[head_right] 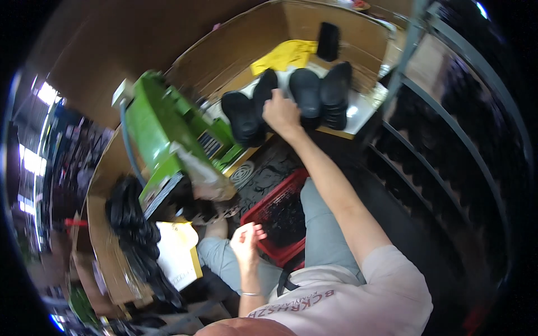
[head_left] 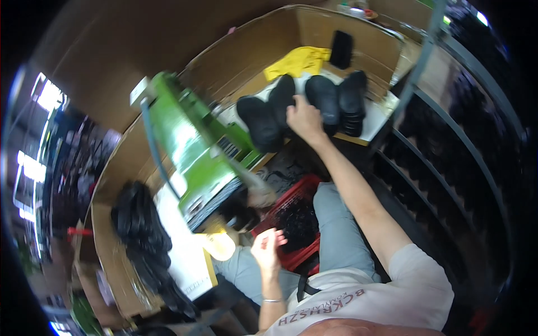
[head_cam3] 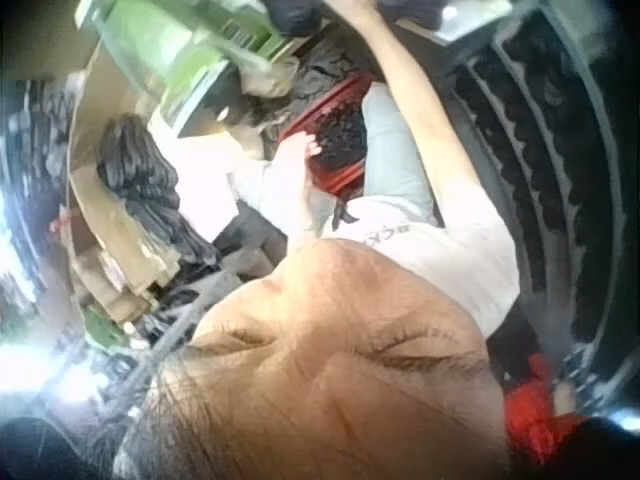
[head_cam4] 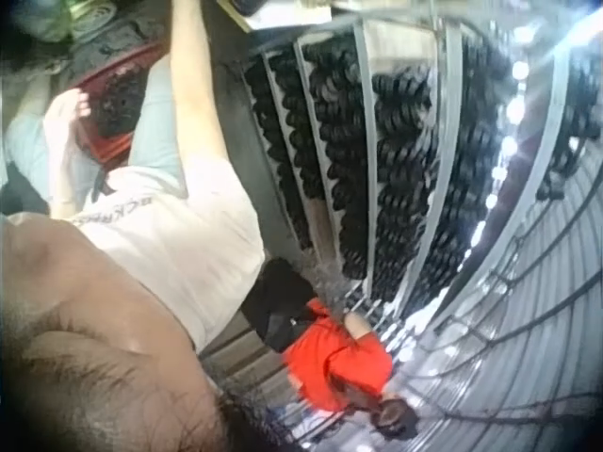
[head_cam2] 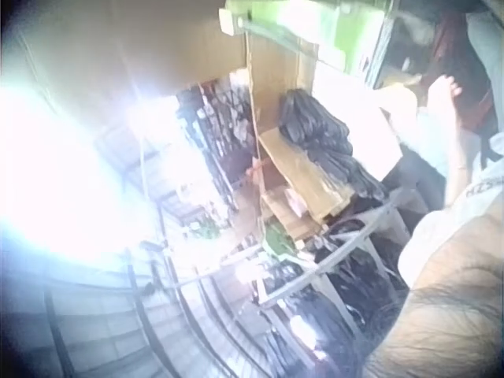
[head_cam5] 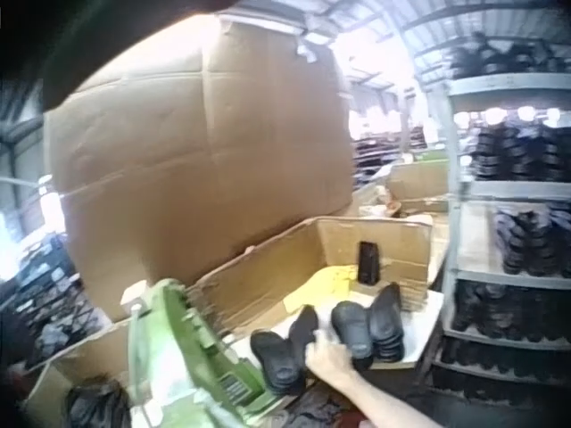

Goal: Assembling and inspecting shoe soles and components using a manufacturing machine.

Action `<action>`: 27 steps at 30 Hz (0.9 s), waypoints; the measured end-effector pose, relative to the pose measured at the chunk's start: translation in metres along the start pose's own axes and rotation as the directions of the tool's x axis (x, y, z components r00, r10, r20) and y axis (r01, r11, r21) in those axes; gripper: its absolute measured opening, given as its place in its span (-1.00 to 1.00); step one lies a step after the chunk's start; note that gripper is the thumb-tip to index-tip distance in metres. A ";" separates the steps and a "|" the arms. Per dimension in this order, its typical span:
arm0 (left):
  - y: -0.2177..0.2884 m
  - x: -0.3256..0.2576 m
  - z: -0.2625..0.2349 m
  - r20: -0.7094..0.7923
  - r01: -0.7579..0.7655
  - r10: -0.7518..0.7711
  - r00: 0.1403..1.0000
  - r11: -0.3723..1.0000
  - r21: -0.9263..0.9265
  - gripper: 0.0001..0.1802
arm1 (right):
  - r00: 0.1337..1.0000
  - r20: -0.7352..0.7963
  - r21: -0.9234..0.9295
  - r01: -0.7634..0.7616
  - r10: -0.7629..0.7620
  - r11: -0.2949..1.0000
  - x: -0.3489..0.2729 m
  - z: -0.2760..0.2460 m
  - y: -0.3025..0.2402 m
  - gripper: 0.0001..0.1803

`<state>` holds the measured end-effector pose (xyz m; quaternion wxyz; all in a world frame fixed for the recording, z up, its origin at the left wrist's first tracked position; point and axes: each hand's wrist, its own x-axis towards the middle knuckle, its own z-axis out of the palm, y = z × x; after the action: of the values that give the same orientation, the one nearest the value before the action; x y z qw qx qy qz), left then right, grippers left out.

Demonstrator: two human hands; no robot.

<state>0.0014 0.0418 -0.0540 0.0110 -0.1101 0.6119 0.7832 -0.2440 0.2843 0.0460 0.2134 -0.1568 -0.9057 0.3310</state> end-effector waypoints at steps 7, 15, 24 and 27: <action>0.100 0.049 -0.195 -0.347 -0.229 0.759 0.551 0.538 0.811 -0.89 | 0.954 -0.202 0.038 0.235 -0.223 0.971 0.011 0.011 0.148 -0.42; 0.192 0.085 -0.324 -0.568 0.724 0.807 0.163 0.293 0.625 -0.17 | 0.878 -0.061 0.189 0.478 -0.475 0.858 -0.108 0.026 0.125 -0.64; 0.173 0.006 -0.267 -0.315 0.384 0.712 0.628 0.069 0.921 -0.04 | 0.774 0.631 0.384 -0.358 0.041 0.851 -0.233 0.003 0.058 -0.54; 0.165 -0.019 -0.180 0.072 -0.020 0.542 0.837 -0.101 0.995 -0.07 | 0.502 0.840 0.522 -0.645 -0.206 0.558 -0.265 0.008 0.032 -0.34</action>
<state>0.0232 -0.1702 0.0669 -0.1982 -0.0738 0.9759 0.0530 -0.0157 0.1909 -0.0557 -0.2520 0.0027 -0.6038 0.7563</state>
